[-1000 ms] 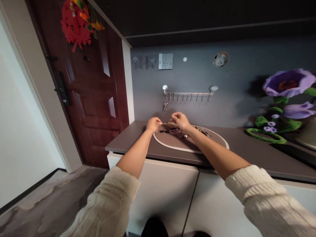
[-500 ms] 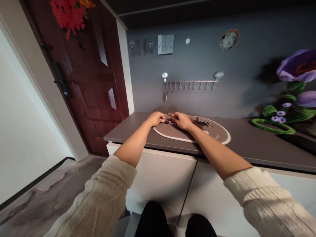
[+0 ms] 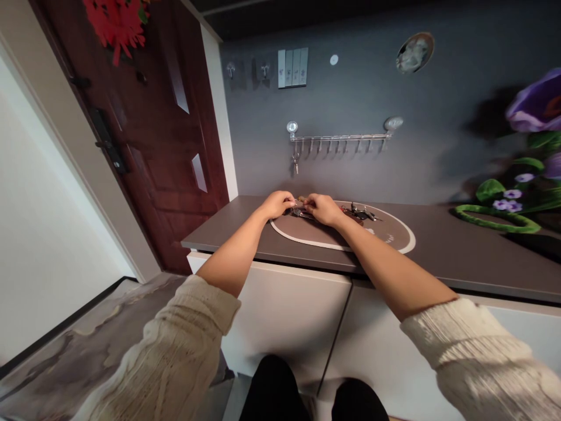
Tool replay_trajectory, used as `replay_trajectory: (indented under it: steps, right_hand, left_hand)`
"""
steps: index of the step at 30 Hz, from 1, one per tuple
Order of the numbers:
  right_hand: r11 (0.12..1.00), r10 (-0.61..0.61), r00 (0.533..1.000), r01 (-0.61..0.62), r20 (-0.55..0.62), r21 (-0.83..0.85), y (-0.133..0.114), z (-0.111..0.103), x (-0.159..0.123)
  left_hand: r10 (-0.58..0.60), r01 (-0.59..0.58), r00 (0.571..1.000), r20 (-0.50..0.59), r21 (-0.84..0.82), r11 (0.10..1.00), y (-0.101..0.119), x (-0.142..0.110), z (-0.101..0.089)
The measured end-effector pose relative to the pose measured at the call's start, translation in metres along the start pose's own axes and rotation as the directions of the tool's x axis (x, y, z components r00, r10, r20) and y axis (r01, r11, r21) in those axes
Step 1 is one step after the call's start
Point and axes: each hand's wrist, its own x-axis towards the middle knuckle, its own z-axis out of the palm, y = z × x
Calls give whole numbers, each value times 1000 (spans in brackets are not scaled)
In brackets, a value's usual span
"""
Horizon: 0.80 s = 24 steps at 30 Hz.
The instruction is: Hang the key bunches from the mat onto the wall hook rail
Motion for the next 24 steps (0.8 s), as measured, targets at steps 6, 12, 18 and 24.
replay_trajectory:
  steps: [6,12,18,24]
  right_hand:
    - [994,11,1000,-8,-22,105,-2,2,0]
    - [939,104,994,-84,-44,335,-6,2,0]
    - [777,127,992,-100,1,622,-10,0,0]
    - [783,96,994,-42,-54,621,-3,5,3]
  left_hand:
    - [-51,43,998,-37,-207,977,8,-1,-2]
    - [-74,49,996,-56,-359,932,11,-2,-3]
    - [-97,43,990,-102,-440,897,10,-1,-3]
    - [-107,44,989,-101,-489,871,13,-2,-3]
